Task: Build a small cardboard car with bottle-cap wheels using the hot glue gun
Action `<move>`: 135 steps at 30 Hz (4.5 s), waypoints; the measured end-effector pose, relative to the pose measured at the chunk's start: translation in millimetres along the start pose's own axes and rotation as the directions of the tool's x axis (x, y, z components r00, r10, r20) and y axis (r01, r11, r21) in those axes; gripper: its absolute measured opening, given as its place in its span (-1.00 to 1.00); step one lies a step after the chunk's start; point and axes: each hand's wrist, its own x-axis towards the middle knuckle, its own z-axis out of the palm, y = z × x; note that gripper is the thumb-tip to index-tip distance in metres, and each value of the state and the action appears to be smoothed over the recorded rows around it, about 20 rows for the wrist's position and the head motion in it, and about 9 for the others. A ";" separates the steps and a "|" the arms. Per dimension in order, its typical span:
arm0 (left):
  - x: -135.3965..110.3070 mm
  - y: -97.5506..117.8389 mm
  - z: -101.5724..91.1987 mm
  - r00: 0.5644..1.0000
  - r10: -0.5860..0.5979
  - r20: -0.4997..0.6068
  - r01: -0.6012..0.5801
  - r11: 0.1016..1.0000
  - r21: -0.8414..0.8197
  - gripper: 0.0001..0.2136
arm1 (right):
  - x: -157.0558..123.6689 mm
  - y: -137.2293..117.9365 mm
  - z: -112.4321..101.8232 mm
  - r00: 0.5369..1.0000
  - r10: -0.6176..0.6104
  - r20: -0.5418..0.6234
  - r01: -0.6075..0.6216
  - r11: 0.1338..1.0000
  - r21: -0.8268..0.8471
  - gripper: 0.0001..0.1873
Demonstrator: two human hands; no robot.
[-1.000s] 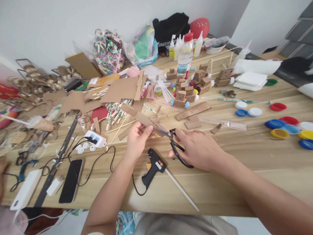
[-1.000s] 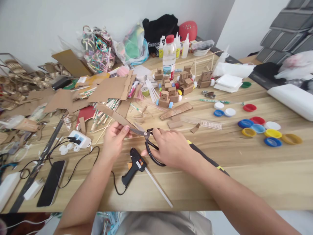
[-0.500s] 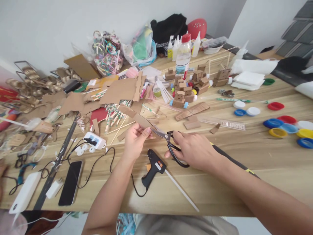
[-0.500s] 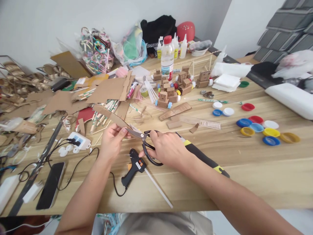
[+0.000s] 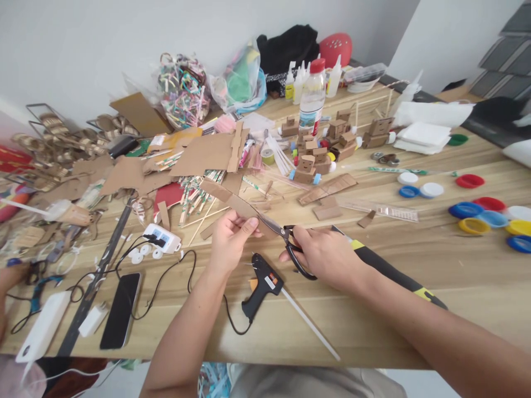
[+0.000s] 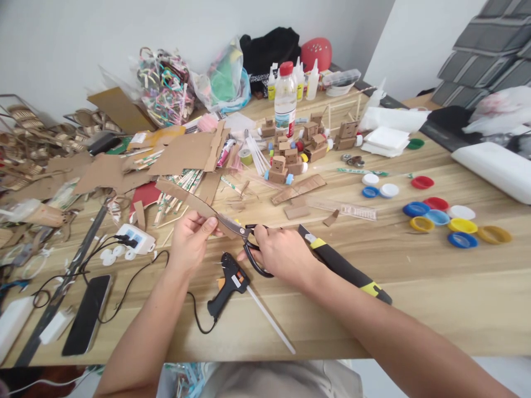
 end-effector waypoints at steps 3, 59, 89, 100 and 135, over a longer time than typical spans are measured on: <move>-1.0 0.6 0.1 1.000 -0.009 -0.014 0.009 1.000 0.026 -0.45 | 1.0 -2.3 -4.1 0.999 0.029 0.041 -0.028 0.999 -0.020 -0.78; 1.7 0.4 -0.2 0.998 -0.063 -0.021 0.061 0.995 -0.077 -0.56 | 2.2 -10.9 -15.7 0.986 0.071 0.152 -0.066 0.997 -0.039 -0.66; -2.7 -8.8 4.2 0.982 -0.138 0.125 0.143 0.989 -0.037 -0.57 | 0.5 -11.3 -18.0 0.993 0.051 0.109 -0.049 0.999 -0.015 -0.65; 1.3 -8.3 -1.7 0.998 -0.007 -0.056 0.003 0.998 -0.068 -0.53 | 1.0 -12.6 -20.8 0.971 0.103 0.214 -0.102 0.995 -0.016 -0.71; 39.3 4.3 32.1 0.986 -0.117 0.119 0.130 0.985 -0.113 -0.58 | 11.2 5.5 -28.5 0.950 0.273 0.152 -0.285 0.956 0.069 -0.71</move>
